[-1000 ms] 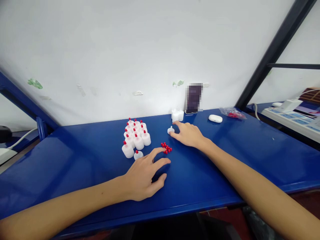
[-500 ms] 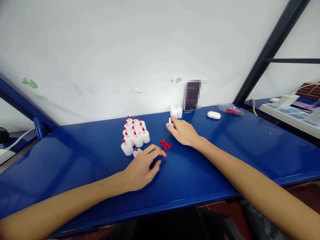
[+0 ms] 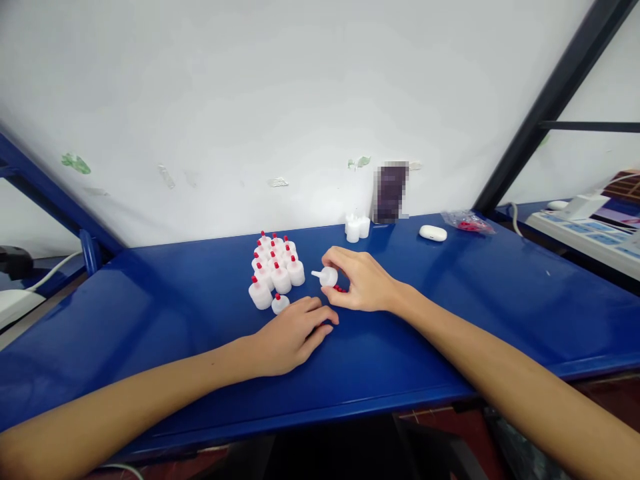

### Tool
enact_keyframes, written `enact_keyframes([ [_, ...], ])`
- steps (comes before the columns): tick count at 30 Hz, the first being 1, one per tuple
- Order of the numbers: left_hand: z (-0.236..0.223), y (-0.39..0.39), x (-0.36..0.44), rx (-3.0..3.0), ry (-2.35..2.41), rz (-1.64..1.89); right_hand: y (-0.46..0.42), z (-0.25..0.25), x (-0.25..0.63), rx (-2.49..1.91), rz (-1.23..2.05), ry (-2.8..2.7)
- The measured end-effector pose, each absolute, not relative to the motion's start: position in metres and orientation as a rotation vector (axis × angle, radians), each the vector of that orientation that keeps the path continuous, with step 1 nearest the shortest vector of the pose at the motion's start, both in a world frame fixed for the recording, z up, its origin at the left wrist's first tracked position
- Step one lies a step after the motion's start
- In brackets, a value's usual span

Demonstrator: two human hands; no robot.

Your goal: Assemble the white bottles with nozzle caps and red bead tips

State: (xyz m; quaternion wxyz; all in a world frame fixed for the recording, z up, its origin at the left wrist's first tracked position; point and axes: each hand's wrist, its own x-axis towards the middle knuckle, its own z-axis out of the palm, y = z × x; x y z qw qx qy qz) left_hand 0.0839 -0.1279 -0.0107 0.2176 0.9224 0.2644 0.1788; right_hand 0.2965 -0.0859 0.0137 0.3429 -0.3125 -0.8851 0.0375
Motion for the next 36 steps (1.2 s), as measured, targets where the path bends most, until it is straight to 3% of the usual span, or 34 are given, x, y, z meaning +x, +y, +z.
enact_keyframes([
  [4,-0.006,-0.13,0.082,2.465,0.656,0.575,-0.084,0.01,0.296,-0.891,0.125,-2.219],
  [13,-0.01,-0.124,0.082,1.568,0.674,1.128,-0.087,0.008,0.291,-0.837,0.221,-2.107],
  [36,-0.007,-0.13,0.091,1.32,0.553,1.194,-0.107,0.02,0.284,-0.627,0.139,-2.237],
])
